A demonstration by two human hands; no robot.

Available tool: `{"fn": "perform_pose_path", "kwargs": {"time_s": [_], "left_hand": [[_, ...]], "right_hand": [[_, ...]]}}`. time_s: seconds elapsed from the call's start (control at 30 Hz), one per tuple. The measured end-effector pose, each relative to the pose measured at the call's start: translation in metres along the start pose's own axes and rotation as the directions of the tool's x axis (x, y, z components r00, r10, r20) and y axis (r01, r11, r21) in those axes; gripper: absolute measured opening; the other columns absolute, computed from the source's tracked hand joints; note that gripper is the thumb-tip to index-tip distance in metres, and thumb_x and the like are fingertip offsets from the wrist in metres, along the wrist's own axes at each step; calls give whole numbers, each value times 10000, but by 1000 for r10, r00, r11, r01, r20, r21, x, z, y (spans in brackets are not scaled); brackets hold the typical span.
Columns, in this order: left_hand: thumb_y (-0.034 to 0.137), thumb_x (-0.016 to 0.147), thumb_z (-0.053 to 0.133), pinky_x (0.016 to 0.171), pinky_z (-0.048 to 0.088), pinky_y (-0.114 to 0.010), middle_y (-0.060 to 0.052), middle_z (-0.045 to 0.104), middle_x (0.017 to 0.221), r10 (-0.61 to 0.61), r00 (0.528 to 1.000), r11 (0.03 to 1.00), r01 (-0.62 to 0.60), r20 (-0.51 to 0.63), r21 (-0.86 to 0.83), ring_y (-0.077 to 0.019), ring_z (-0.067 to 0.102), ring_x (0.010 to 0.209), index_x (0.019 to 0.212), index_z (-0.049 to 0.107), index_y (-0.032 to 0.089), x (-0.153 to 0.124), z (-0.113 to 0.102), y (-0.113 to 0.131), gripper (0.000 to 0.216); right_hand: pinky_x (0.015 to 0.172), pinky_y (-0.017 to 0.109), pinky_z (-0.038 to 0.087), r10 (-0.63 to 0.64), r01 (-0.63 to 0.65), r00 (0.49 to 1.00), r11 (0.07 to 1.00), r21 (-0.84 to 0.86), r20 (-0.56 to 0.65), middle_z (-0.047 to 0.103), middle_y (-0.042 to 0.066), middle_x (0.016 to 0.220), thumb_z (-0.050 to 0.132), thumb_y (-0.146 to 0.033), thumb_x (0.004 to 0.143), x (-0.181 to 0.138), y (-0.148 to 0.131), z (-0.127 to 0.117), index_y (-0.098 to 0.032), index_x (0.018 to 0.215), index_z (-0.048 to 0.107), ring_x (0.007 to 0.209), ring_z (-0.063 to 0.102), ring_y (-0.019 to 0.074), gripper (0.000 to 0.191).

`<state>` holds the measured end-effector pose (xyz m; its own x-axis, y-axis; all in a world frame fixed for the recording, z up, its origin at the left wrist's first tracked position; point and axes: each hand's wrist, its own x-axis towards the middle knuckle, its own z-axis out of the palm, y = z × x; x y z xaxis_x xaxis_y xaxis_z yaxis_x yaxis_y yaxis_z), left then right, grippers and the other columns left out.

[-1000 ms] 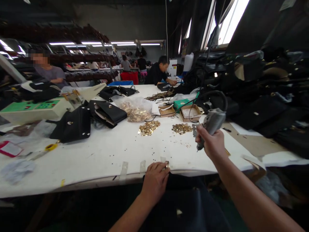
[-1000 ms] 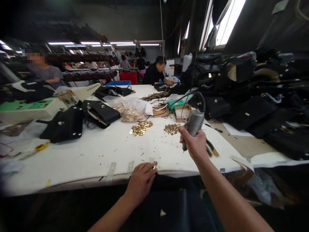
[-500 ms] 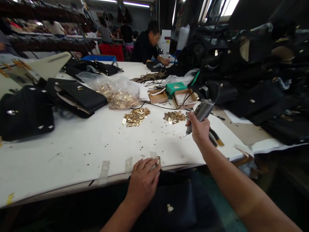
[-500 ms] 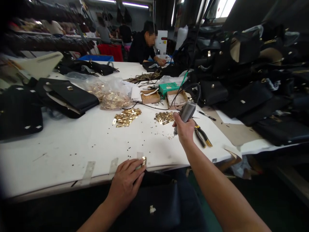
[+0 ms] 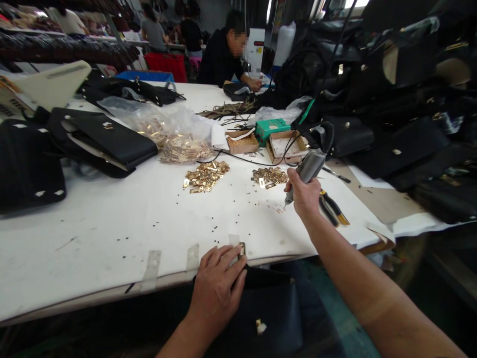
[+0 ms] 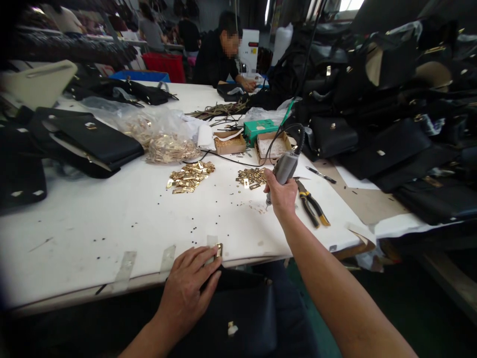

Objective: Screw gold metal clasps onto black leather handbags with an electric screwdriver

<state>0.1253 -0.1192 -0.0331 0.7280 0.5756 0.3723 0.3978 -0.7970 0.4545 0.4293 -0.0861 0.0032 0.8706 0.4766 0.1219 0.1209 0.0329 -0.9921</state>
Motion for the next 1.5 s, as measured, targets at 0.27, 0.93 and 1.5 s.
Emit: {"fn": "perform_pose_path", "kwargs": {"time_s": [0.27,0.93,1.5], "left_hand": [[249,952,601,1044,445,-526,-23,697,1298,-27,1000,1000,27,15,-2,-275,605,1192,1150,712,286,-2,0,2,230],[426,949,639,1037,418,-481,-18,706,1269,-95,994,994,98,62,-40,-253,585,1196,1126,728,270,-6,0,8,252],[341,966,622,992,451,-478,-32,720,1224,-88,995,995,90,44,-47,-242,600,1172,1109,750,290,-6,3,5,199]], "right_hand": [[368,233,424,-39,39,999,982,185,-6,556,-38,505,819,-557,720,-13,-20,3,-193,693,580,400,495,108,437],[463,205,472,246,-362,924,812,459,293,478,-88,632,800,-522,774,-149,-44,20,-217,832,512,456,469,67,423],[451,213,467,263,-359,925,844,399,276,466,-90,618,800,-541,753,-157,-39,24,-226,789,481,443,475,73,450]]}}
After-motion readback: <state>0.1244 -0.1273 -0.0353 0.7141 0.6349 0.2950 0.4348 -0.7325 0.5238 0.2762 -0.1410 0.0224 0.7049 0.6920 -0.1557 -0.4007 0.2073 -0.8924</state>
